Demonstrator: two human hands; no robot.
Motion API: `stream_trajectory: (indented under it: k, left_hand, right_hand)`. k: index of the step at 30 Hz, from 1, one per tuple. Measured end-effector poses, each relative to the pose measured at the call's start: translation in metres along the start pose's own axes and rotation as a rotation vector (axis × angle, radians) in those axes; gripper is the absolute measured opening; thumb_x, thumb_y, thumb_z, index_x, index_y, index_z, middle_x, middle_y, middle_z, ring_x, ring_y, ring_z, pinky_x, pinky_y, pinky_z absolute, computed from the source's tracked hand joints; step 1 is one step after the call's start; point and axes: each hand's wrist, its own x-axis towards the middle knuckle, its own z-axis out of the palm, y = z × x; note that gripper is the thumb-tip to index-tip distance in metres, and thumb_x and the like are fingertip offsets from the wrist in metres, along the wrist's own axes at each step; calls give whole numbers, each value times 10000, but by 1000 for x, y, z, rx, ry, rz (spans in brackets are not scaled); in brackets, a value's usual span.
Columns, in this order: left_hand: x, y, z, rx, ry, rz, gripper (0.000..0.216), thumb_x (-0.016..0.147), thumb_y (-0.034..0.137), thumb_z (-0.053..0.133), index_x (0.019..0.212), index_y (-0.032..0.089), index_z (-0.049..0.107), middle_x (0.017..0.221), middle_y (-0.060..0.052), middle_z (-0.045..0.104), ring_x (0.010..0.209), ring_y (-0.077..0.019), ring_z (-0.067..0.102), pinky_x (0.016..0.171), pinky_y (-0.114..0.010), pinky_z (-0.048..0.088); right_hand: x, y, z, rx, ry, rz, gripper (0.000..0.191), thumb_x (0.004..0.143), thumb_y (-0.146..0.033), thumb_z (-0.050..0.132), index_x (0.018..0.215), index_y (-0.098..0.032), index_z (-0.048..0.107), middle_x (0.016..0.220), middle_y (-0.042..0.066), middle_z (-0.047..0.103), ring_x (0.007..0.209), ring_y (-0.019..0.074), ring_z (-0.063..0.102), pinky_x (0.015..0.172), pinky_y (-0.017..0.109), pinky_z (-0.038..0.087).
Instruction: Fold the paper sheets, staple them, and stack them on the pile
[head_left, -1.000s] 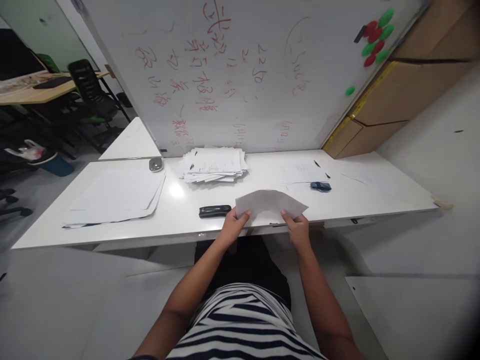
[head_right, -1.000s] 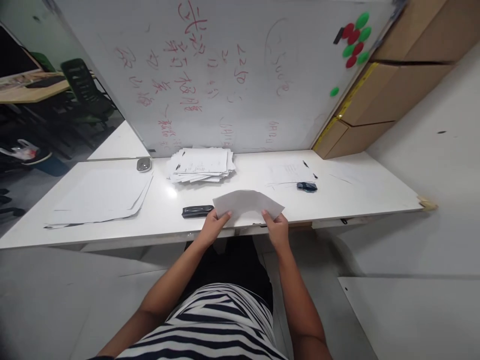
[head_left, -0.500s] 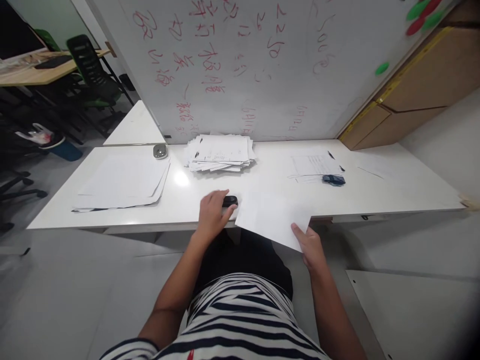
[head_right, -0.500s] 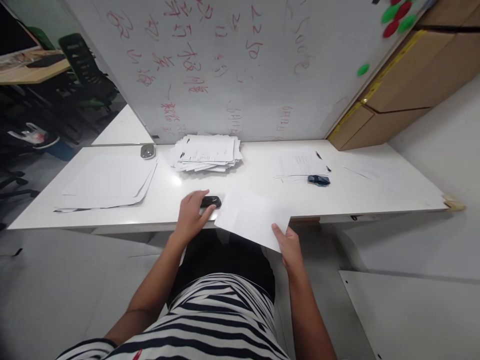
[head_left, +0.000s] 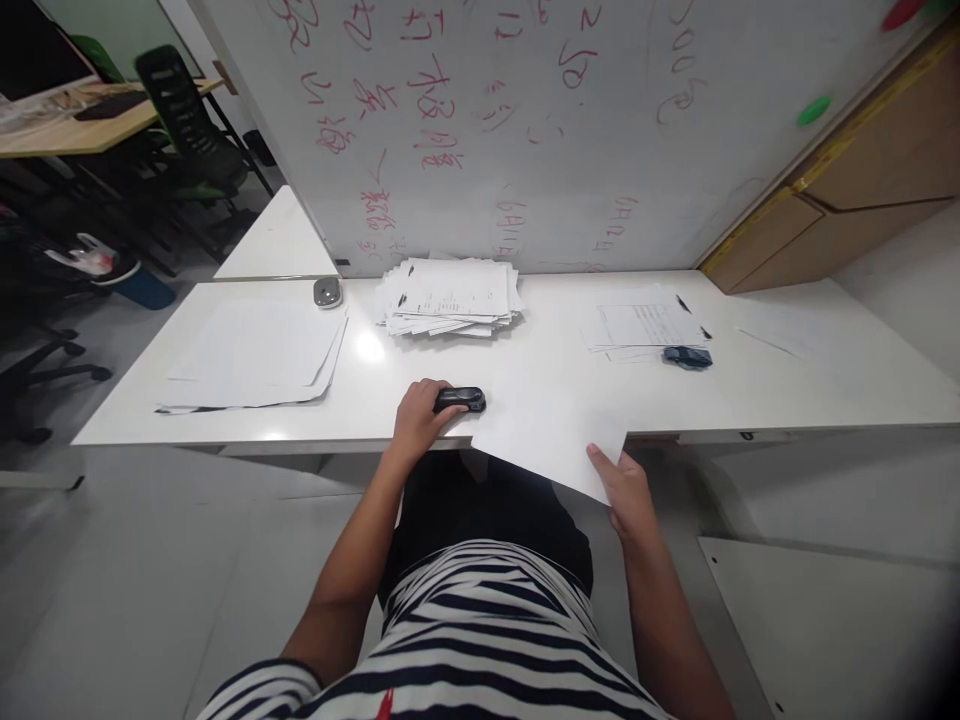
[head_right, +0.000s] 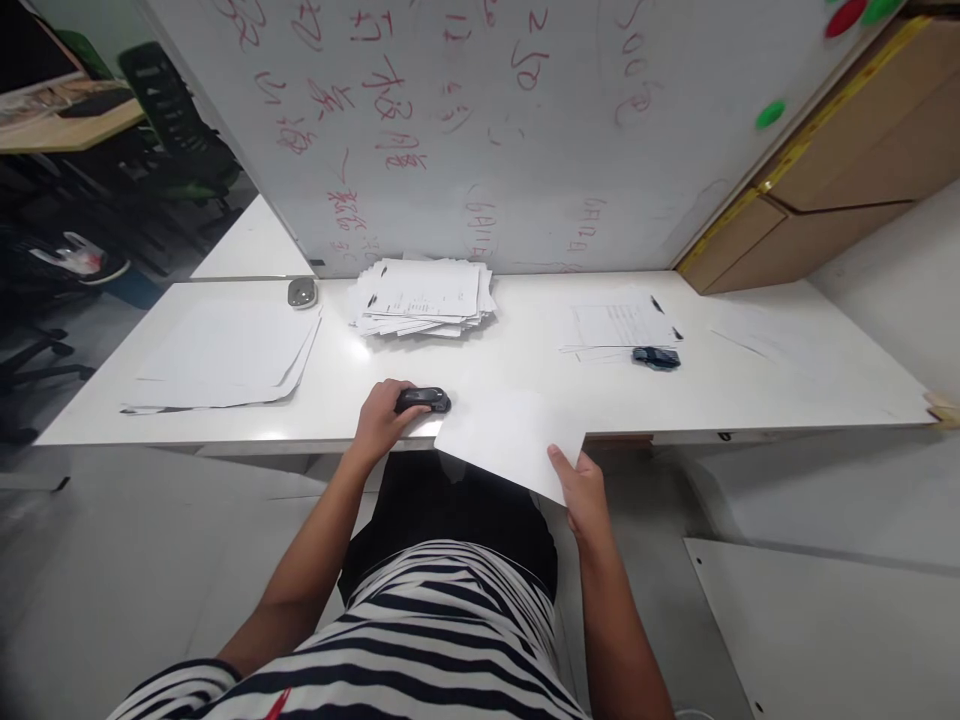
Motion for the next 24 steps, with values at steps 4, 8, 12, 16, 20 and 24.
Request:
stream_trajectory:
  k: [4, 8, 12, 16, 20, 24]
  left_hand:
    - [0, -1, 0, -6, -2, 7, 316, 826, 446, 625, 1041, 217, 587, 967, -49, 610, 899, -217, 527, 758, -332, 429]
    - [0, -1, -1, -24, 2, -11, 313, 813, 441, 639, 1035, 225, 591, 968, -47, 612, 907, -219, 530, 767, -335, 427]
    - [0, 0, -3, -77, -13, -16, 312, 794, 423, 662, 1026, 225, 594, 970, -40, 620, 921, -216, 540, 781, -334, 436]
    - [-1, 3, -10, -102, -63, 20, 325, 790, 411, 658, 1042, 216, 598, 986, -41, 632, 934, -213, 548, 799, -334, 445]
    - [4, 12, -27, -50, -208, 75, 327, 845, 468, 563, 1053, 219, 609, 994, -39, 647, 932, -215, 567, 831, -357, 440]
    - [24, 32, -43, -5, -166, 131, 336, 910, 486, 447, 1041, 221, 608, 1035, -41, 654, 1002, -217, 569, 920, -380, 403]
  right_hand:
    - [-2, -5, 0, 15, 5, -3, 514, 634, -466, 793, 1029, -149, 706, 1013, 100, 741, 875, 270, 708, 776, 383, 579]
    - [-3, -1, 3, -134, -30, -40, 478, 663, -494, 767, 992, -151, 720, 1007, 101, 741, 877, 275, 703, 770, 380, 567]
    - [-5, 6, 11, -196, -85, -38, 507, 673, -530, 745, 993, -138, 718, 1001, 105, 740, 854, 273, 699, 720, 362, 558]
    - [-10, 7, 23, -174, -175, 14, 516, 659, -537, 752, 980, -134, 717, 935, 98, 748, 778, 257, 695, 655, 340, 546]
    - [-14, 2, 32, -138, -225, 56, 503, 658, -522, 762, 986, -145, 709, 954, 86, 746, 792, 245, 692, 683, 333, 543]
    - [-15, -1, 34, -70, -223, 63, 505, 664, -507, 766, 1026, -164, 686, 975, 71, 744, 816, 235, 691, 711, 326, 540]
